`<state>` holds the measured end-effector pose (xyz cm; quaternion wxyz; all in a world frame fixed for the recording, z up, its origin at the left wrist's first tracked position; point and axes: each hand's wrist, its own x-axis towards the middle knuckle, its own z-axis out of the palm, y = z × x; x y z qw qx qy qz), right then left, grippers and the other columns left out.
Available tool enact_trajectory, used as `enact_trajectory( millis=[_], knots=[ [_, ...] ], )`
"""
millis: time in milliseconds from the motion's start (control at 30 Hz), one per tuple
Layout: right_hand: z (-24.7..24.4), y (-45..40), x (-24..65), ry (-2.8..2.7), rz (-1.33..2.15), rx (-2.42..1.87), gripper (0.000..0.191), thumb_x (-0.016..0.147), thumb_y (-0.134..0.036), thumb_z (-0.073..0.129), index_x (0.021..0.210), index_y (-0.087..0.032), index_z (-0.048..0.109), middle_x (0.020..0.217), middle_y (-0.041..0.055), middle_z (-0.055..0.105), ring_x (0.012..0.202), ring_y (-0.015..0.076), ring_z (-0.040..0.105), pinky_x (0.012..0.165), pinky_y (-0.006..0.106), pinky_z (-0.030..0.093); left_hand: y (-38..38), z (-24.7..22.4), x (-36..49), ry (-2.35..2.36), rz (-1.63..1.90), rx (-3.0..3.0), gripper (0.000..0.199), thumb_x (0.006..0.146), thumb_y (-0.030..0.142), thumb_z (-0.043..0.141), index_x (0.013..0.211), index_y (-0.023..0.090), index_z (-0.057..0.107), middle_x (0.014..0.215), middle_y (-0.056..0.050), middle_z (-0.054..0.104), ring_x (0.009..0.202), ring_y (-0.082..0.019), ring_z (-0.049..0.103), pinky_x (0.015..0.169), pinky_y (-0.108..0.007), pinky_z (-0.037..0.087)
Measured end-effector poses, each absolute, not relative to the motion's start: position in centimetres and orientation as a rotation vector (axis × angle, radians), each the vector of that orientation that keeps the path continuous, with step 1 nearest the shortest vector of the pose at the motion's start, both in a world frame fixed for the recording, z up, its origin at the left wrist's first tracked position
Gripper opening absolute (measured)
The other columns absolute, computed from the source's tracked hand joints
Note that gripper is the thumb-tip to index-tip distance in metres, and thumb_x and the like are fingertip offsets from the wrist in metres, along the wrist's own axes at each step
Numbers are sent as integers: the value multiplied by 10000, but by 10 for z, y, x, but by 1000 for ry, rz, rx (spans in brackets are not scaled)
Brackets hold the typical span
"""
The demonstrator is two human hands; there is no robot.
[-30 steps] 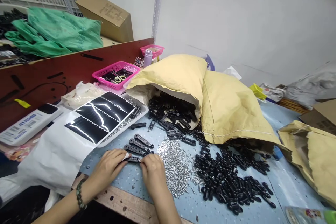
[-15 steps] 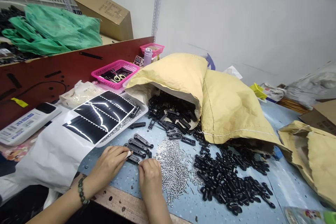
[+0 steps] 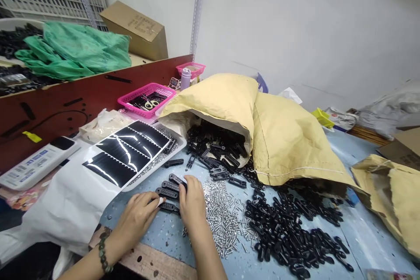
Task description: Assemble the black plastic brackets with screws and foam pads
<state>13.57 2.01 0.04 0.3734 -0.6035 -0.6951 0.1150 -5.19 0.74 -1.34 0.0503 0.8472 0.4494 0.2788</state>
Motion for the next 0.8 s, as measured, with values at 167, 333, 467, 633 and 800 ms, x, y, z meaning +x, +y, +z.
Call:
enact_trajectory(
  millis=[167, 333, 467, 633, 800],
  knots=[
    [-3, 31, 130, -1965, 307, -1492, 217, 917, -142, 464, 1026, -223, 633, 963, 40, 691, 916, 202, 632, 821, 344, 488, 6, -23, -55, 1419, 892, 2548, 388, 914, 110, 434, 1288, 201, 486, 1144, -109, 585, 1067, -275, 534, 902, -448, 424],
    [-1, 54, 129, -1986, 179, -1519, 230, 915, -119, 454, 1060, -195, 615, 1100, 78, 648, 1019, 209, 589, 875, 348, 473, 2, -16, -61, 1400, 875, 2506, 486, 891, 158, 453, 1370, 221, 402, 1248, -123, 528, 1141, -299, 505, 926, -465, 454],
    [2, 98, 120, -1994, 86, -1600, 323, 867, -63, 487, 1159, -156, 586, 1140, 138, 630, 1037, 292, 555, 851, 448, 460, 4, 2, -63, 1320, 929, 2465, 493, 920, 185, 432, 1405, 222, 350, 1278, -119, 516, 1183, -279, 504, 970, -430, 468],
    [13, 92, 121, -2099, 54, -1629, 199, 841, -36, 524, 909, -179, 644, 861, 83, 656, 859, 258, 592, 732, 367, 490, 35, 15, -43, 1188, 945, 2590, 463, 955, 213, 390, 1412, 161, 330, 1383, -145, 452, 1284, -284, 442, 1051, -446, 414],
    [29, 43, 168, -2017, 209, -1592, 301, 864, -87, 528, 1128, -225, 574, 1046, 26, 651, 938, 152, 609, 832, 244, 486, 78, 22, -8, 1213, 557, 2613, 352, 935, 189, 364, 1257, 120, 487, 1045, -140, 652, 986, -310, 621, 865, -492, 489]
  ],
)
